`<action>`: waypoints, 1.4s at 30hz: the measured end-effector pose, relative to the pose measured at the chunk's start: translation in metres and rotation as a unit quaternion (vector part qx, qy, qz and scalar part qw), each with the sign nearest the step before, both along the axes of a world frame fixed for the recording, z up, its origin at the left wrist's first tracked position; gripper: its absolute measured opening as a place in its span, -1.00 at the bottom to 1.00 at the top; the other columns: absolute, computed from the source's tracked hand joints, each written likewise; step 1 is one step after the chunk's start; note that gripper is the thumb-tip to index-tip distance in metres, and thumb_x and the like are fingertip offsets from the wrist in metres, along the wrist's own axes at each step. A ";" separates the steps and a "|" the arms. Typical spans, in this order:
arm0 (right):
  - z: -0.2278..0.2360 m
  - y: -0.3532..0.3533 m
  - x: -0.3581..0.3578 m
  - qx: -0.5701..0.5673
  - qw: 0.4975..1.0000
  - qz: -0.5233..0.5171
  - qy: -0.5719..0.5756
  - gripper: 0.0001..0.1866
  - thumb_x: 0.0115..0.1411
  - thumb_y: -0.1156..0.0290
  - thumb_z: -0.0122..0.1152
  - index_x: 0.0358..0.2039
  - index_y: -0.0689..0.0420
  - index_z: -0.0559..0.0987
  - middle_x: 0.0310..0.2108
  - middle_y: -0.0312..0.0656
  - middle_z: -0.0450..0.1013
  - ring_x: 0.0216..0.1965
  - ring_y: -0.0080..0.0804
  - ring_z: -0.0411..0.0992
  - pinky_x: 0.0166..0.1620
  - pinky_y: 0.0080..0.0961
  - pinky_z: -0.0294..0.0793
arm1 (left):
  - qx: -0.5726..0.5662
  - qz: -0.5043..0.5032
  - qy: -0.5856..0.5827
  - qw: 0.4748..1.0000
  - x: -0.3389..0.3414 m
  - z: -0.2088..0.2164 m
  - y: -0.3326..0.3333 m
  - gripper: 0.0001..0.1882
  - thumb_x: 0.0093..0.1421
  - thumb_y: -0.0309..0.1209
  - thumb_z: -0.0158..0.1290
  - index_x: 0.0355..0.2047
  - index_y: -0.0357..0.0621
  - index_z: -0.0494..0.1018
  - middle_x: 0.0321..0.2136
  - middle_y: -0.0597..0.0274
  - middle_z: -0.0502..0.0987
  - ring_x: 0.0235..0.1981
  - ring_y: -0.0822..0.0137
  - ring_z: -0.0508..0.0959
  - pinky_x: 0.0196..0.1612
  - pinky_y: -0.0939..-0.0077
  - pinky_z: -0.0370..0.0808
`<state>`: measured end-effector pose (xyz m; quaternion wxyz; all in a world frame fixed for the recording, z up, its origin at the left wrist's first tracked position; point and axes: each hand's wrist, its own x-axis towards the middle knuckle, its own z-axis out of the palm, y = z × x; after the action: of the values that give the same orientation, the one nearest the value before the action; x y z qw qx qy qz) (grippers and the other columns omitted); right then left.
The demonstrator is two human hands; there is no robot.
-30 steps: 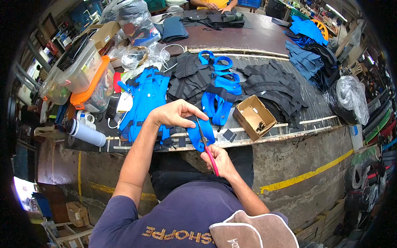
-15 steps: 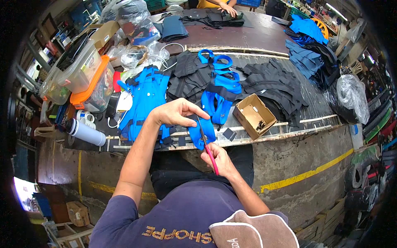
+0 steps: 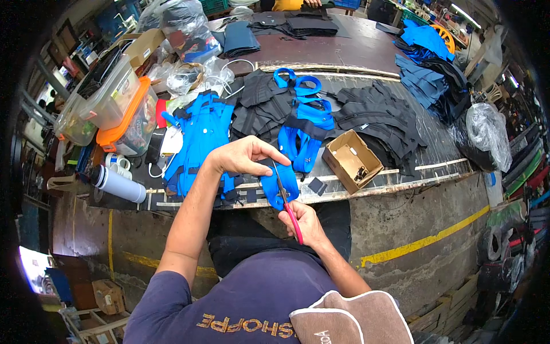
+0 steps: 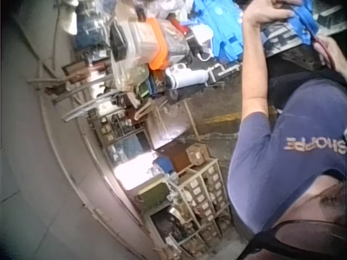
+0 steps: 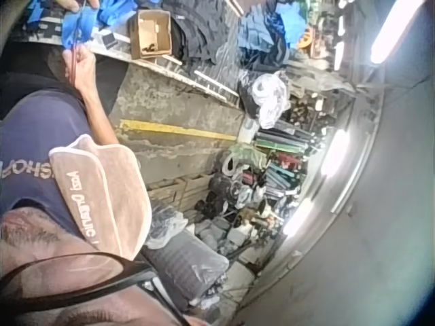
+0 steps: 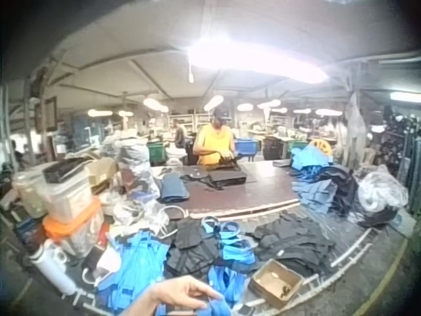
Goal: The person trims fabric straps using a pair of scissors at a workbench.
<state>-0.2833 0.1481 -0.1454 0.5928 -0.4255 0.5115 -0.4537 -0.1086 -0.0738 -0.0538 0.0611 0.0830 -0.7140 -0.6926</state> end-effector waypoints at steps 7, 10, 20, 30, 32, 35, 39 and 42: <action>-0.004 0.000 0.001 0.006 1.000 -0.010 0.009 -0.69 0.32 0.15 0.31 -0.38 0.10 0.49 -0.64 -0.45 0.36 -0.67 -0.72 0.32 -0.56 -0.69 0.36 | -0.001 0.001 0.022 1.000 -0.001 -0.005 -0.001 -0.48 0.16 -0.52 0.30 0.15 -0.32 0.51 0.08 0.09 0.58 0.14 0.32 0.52 0.30 0.37 0.38; -0.006 -0.004 0.001 -0.008 1.000 -0.016 0.005 -0.71 0.32 0.17 0.32 -0.37 0.09 0.49 -0.65 -0.45 0.36 -0.67 -0.73 0.32 -0.56 -0.69 0.36 | 0.021 -0.014 0.011 1.000 -0.005 -0.007 0.001 -0.47 0.14 -0.52 0.32 0.15 -0.32 0.51 0.08 0.09 0.58 0.16 0.32 0.51 0.31 0.37 0.36; 0.001 -0.025 -0.003 -0.004 1.000 -0.011 0.020 -0.70 0.29 0.22 0.37 -0.43 0.10 0.48 -0.67 -0.45 0.35 -0.68 -0.73 0.33 -0.59 -0.69 0.32 | 0.018 0.000 0.033 0.999 0.002 -0.008 -0.012 -0.42 0.12 -0.54 0.32 0.18 -0.32 0.48 0.06 0.13 0.59 0.15 0.36 0.50 0.29 0.39 0.37; 0.048 -0.101 0.013 -0.189 0.973 -0.126 -0.040 -0.62 0.09 0.50 0.55 -0.23 0.15 0.46 -0.30 -0.27 0.58 -0.31 -0.70 0.52 -0.28 -0.73 0.50 | -0.064 0.193 0.045 0.978 0.019 0.032 -0.016 -0.31 0.11 -0.60 0.28 0.28 -0.22 0.37 -0.07 0.14 0.60 -0.08 0.57 0.52 -0.02 0.64 0.50; 0.049 -0.119 0.014 -0.207 0.968 -0.124 -0.064 -0.65 0.11 0.50 0.53 -0.22 0.13 0.47 -0.30 -0.28 0.58 -0.38 -0.66 0.52 -0.36 -0.72 0.50 | -0.061 0.216 0.046 0.973 0.015 0.035 -0.010 -0.32 0.11 -0.60 0.28 0.27 -0.22 0.38 -0.06 0.14 0.60 -0.07 0.55 0.54 -0.02 0.64 0.51; 0.058 -0.123 0.021 -0.138 0.975 -0.075 -0.159 -0.69 0.12 0.51 0.50 -0.24 0.11 0.47 -0.35 -0.31 0.55 -0.49 -0.62 0.50 -0.48 -0.69 0.47 | -0.067 0.252 0.063 0.963 0.024 0.032 -0.005 -0.39 0.19 -0.51 0.24 0.26 -0.24 0.38 -0.02 0.11 0.60 -0.05 0.51 0.58 -0.01 0.66 0.52; 0.060 -0.127 0.015 -0.109 0.959 0.004 -0.262 -0.72 0.12 0.47 0.45 -0.22 0.10 0.51 -0.44 -0.34 0.51 -0.55 -0.59 0.49 -0.55 -0.67 0.42 | 0.159 0.224 0.163 0.948 0.024 0.028 0.005 -0.41 0.31 -0.33 0.14 0.31 -0.24 0.32 0.06 0.11 0.58 -0.05 0.51 0.57 -0.04 0.62 0.51; 0.060 -0.125 0.016 -0.095 0.945 0.030 -0.310 -0.74 0.14 0.42 0.40 -0.17 0.09 0.54 -0.42 -0.28 0.55 -0.55 -0.61 0.48 -0.51 -0.72 0.41 | 0.077 0.176 0.186 0.964 0.028 0.014 0.008 -0.38 0.26 -0.38 0.18 0.30 -0.28 0.33 0.01 0.14 0.59 -0.07 0.48 0.55 -0.05 0.60 0.48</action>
<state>-0.2672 0.0231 -0.0851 0.6927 -0.3330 0.2438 -0.5914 -0.0808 -0.0662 -0.0399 0.3069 0.0813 -0.6086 -0.7272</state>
